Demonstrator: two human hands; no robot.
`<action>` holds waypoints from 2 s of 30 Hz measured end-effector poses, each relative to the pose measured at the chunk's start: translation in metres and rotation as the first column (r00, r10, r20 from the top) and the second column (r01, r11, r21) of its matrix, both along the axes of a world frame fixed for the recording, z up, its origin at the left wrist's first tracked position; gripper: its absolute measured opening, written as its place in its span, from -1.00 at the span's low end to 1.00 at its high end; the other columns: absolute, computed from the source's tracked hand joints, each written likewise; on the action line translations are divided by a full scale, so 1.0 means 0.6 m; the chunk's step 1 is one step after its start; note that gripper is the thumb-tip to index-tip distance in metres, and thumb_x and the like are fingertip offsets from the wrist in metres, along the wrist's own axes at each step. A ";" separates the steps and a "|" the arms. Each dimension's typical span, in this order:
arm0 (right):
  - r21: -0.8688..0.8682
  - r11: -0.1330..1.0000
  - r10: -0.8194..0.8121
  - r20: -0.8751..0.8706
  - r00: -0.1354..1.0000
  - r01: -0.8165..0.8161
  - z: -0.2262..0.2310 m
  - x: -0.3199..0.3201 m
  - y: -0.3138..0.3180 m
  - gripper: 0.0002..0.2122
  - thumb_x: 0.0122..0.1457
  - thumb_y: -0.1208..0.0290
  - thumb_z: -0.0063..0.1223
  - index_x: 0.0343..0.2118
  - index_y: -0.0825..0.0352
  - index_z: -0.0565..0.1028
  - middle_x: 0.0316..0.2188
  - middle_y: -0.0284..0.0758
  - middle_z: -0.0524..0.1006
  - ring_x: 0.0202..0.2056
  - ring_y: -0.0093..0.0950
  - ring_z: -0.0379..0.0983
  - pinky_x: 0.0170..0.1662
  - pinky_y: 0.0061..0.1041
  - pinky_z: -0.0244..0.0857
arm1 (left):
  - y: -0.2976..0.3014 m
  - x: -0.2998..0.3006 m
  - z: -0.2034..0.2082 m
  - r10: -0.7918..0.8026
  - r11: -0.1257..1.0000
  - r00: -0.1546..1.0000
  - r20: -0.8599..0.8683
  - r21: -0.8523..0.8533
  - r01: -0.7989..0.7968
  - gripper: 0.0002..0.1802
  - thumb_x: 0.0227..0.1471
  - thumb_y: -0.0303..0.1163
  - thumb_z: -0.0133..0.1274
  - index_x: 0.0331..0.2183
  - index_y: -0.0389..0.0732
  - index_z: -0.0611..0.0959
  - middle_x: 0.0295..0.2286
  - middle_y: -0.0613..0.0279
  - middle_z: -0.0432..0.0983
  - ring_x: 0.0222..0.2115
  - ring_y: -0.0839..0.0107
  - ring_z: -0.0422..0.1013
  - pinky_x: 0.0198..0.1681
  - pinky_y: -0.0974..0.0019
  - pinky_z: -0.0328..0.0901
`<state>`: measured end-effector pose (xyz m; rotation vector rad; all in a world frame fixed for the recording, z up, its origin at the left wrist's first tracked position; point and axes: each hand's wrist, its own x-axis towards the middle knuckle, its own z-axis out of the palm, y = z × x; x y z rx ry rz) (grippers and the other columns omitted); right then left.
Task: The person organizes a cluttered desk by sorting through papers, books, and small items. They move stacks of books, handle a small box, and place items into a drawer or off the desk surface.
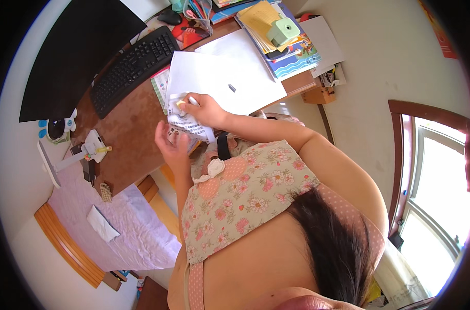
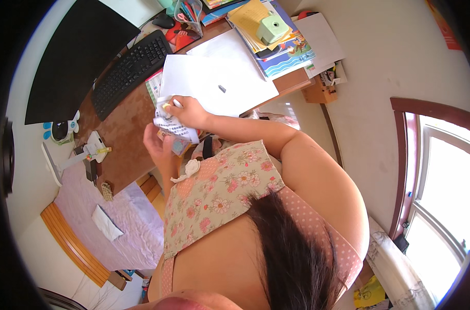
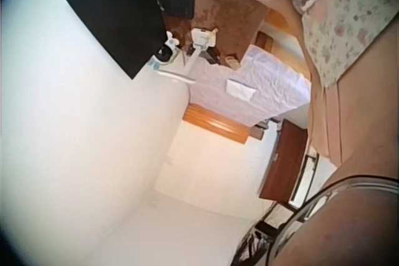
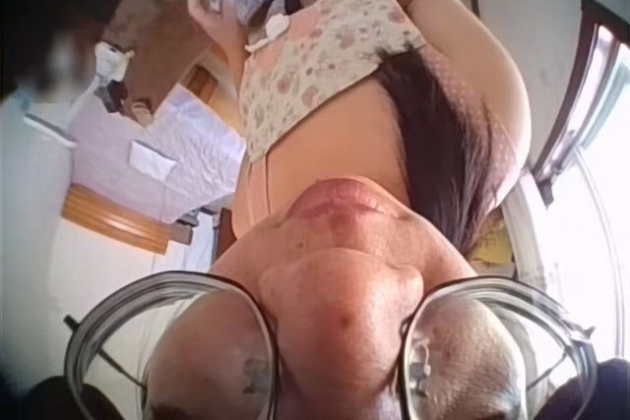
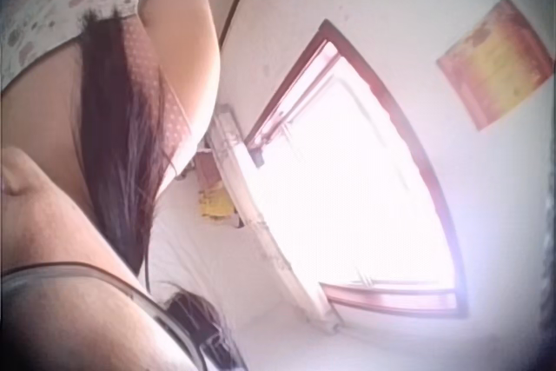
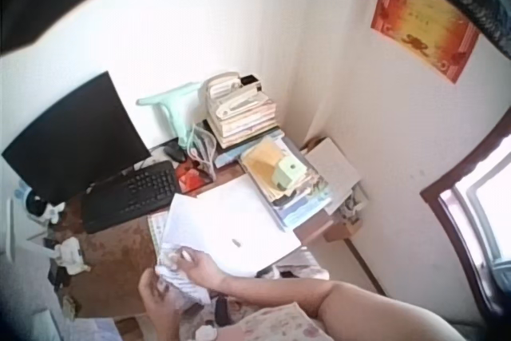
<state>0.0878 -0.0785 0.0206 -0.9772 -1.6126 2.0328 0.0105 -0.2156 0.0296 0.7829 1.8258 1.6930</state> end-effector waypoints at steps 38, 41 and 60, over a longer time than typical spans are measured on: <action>0.863 0.385 0.280 0.228 0.933 -0.326 0.017 0.065 -0.010 -0.78 -0.02 0.44 0.09 -0.25 0.25 0.48 -0.22 -0.30 0.47 -0.18 -0.29 0.39 -0.16 -0.38 0.31 | -0.055 -0.009 -0.080 -0.077 0.955 0.208 0.975 0.132 -0.265 -0.68 0.13 -0.09 -0.20 -0.27 -0.11 0.46 -0.36 0.30 0.43 -0.35 0.48 0.38 -0.43 0.33 0.29; 0.771 0.574 0.036 0.314 0.949 -0.277 -0.083 0.097 0.078 -0.74 -0.02 0.52 0.07 -0.20 0.28 0.46 -0.26 -0.27 0.48 -0.23 -0.24 0.41 -0.18 -0.37 0.33 | -0.074 -0.006 -0.078 -0.082 0.930 0.214 0.973 0.152 -0.335 -0.71 0.13 -0.11 -0.15 -0.31 -0.14 0.43 -0.46 0.32 0.35 -0.48 0.52 0.27 -0.56 0.43 0.13; 0.648 0.559 0.112 0.560 0.821 -0.518 -0.201 0.148 0.157 -0.96 0.00 0.48 0.04 -0.44 0.24 0.48 -0.32 -0.32 0.43 -0.22 -0.27 0.38 -0.17 -0.35 0.31 | -0.049 0.007 -0.087 0.094 0.953 0.181 0.979 -0.036 -0.302 -0.78 0.09 -0.17 -0.08 -0.36 -0.11 0.44 -0.60 0.32 0.30 -0.68 0.50 0.19 -0.68 0.44 0.03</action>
